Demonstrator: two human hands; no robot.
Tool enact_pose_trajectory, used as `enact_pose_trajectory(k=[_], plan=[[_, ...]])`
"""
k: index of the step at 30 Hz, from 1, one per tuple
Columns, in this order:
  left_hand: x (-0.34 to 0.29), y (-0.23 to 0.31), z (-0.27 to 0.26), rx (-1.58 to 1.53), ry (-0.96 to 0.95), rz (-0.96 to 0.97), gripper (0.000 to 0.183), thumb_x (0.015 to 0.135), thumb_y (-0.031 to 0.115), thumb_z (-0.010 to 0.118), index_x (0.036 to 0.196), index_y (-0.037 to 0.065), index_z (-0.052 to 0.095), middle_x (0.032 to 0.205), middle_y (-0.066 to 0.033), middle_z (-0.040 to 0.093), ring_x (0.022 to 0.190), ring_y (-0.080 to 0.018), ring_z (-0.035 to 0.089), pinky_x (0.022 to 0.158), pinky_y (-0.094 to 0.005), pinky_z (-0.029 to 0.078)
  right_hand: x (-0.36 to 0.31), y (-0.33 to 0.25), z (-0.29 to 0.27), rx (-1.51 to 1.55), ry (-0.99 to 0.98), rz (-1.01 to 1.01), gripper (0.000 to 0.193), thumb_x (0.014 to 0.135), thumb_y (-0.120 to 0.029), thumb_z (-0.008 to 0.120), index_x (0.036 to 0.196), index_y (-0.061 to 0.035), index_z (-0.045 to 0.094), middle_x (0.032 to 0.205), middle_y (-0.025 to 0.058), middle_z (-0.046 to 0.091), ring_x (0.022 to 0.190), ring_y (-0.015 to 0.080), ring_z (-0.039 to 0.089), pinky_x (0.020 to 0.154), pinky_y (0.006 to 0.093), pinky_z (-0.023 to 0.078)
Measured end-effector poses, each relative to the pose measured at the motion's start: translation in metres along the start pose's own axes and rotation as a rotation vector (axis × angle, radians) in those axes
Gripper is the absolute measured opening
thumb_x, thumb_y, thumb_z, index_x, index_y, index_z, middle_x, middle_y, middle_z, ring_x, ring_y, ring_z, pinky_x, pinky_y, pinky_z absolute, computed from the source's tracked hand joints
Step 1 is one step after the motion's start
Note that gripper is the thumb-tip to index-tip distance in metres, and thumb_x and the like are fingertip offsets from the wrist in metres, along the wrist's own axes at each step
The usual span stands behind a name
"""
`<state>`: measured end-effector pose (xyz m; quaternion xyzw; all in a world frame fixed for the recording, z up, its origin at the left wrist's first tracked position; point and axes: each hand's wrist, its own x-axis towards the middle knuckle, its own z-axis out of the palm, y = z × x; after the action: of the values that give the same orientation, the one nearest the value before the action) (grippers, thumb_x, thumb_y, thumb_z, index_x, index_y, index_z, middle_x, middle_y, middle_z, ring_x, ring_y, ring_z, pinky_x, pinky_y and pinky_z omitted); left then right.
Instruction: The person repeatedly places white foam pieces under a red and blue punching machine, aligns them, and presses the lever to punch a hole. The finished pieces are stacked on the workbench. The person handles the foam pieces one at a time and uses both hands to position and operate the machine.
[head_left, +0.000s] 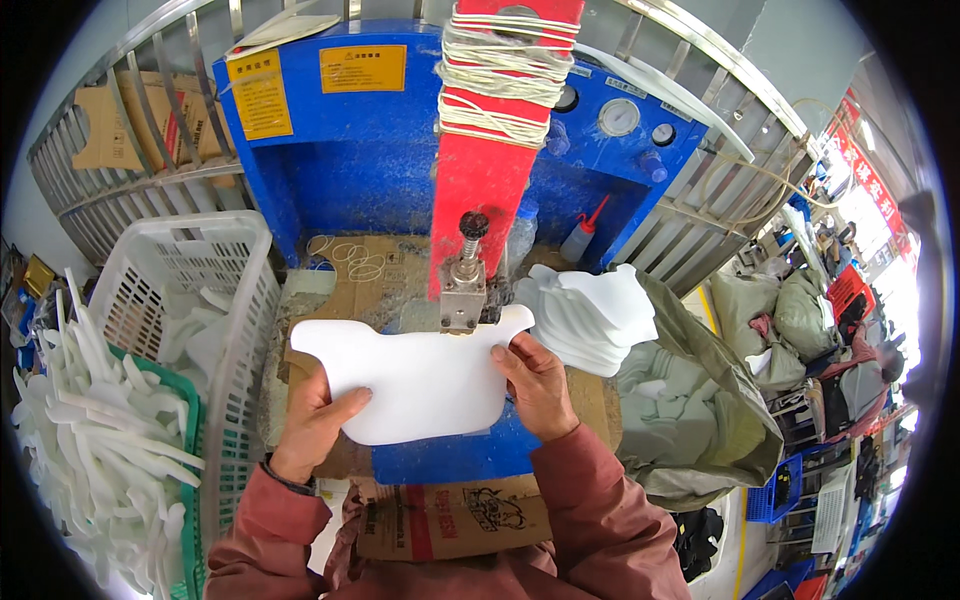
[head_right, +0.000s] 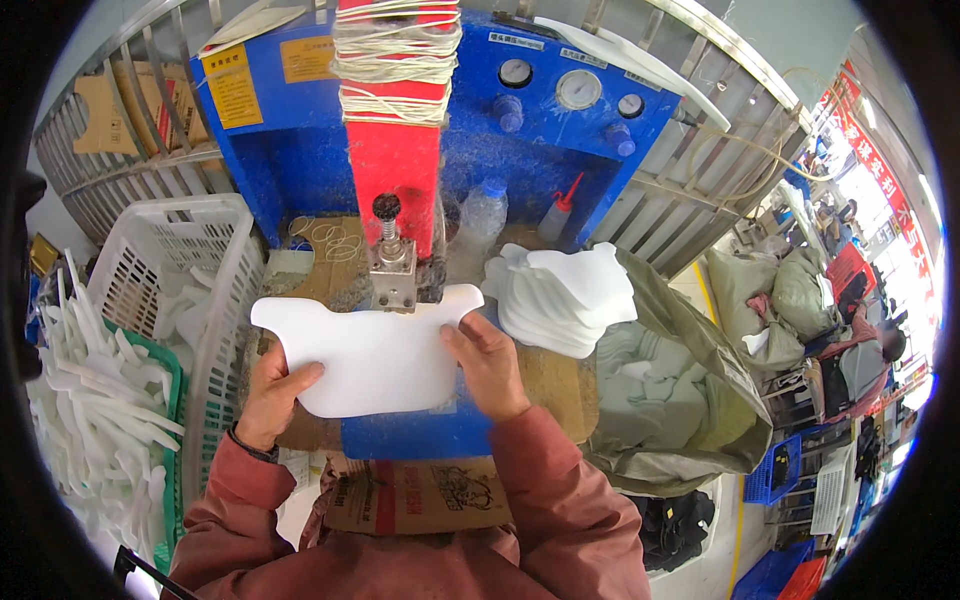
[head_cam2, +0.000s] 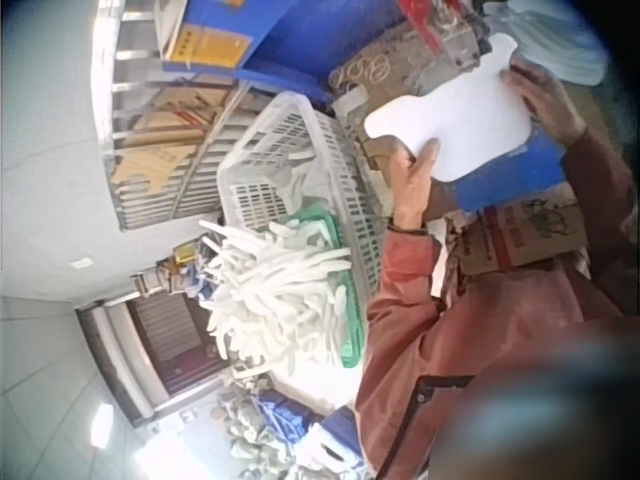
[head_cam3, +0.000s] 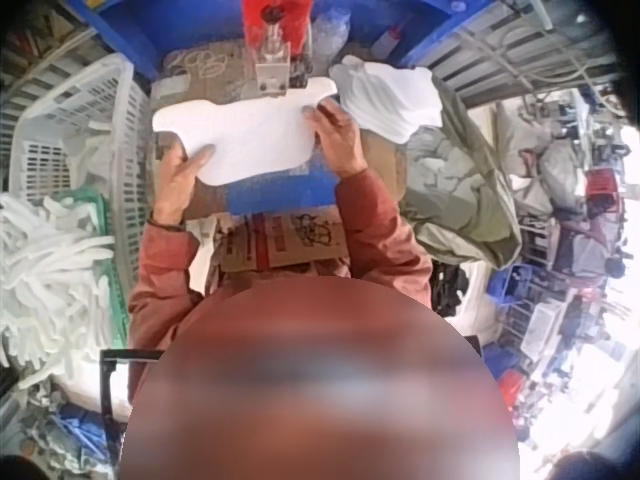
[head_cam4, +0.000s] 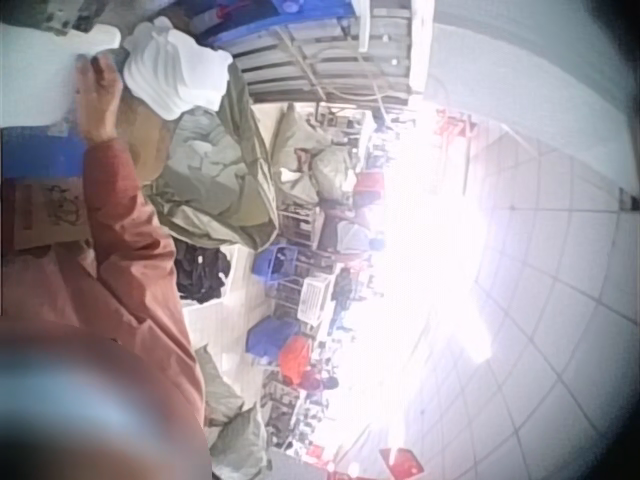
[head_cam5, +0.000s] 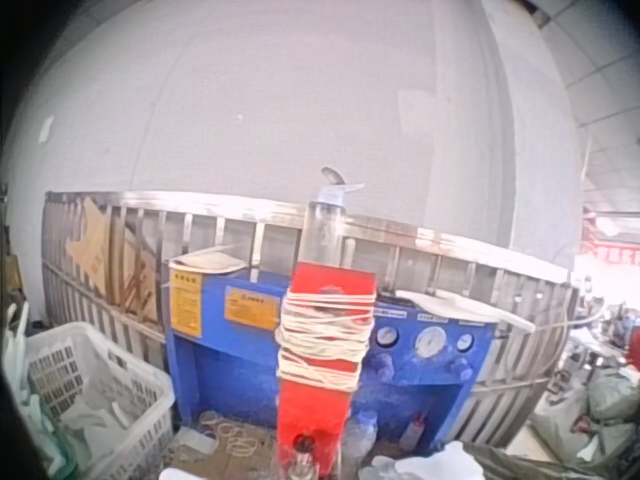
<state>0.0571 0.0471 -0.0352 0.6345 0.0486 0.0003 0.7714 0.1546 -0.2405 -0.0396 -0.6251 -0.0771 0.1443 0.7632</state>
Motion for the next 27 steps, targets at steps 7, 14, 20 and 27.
enact_pose_trajectory(k=[7,14,20,27], plan=[[0.019,-0.004,0.013,0.035,-0.090,0.001,0.042,0.101,0.008,0.071,0.139,-0.002,0.059,0.124,-0.0045,0.069,0.109,-0.0116,0.064,0.096,-0.0303,0.052,-0.002,-0.008,-0.016,0.042,0.075,-0.052,0.028,0.108,-0.015,0.064,0.132,-0.0008,0.067,0.104,-0.0056,0.068,0.088,0.0020,0.056,0.072,0.0214,0.044],[0.047,-0.010,0.018,0.059,-0.151,-0.010,0.044,0.100,0.007,0.070,0.141,-0.001,0.058,0.127,-0.0049,0.069,0.113,-0.0133,0.064,0.100,-0.0323,0.052,0.007,-0.015,-0.036,-0.043,0.088,-0.057,0.028,0.107,-0.014,0.064,0.132,0.0000,0.068,0.106,-0.0044,0.069,0.091,0.0030,0.058,0.078,0.0214,0.047],[0.055,-0.008,0.005,-0.015,-0.054,0.028,0.043,0.100,0.006,0.071,0.141,0.000,0.060,0.123,-0.0038,0.071,0.107,-0.0116,0.066,0.096,-0.0304,0.053,0.036,-0.003,-0.020,0.055,0.060,-0.118,0.023,0.108,-0.016,0.064,0.125,-0.0014,0.070,0.102,-0.0054,0.068,0.086,0.0024,0.057,0.074,0.0219,0.045],[0.042,-0.012,0.006,-0.080,-0.059,0.014,0.046,0.100,0.004,0.069,0.145,0.002,0.058,0.123,-0.0031,0.071,0.107,-0.0106,0.066,0.095,-0.0293,0.053,0.022,0.000,-0.025,0.145,0.050,0.021,0.020,0.107,-0.016,0.066,0.122,-0.0042,0.070,0.099,-0.0071,0.068,0.078,-0.0004,0.054,0.065,0.0190,0.039]])
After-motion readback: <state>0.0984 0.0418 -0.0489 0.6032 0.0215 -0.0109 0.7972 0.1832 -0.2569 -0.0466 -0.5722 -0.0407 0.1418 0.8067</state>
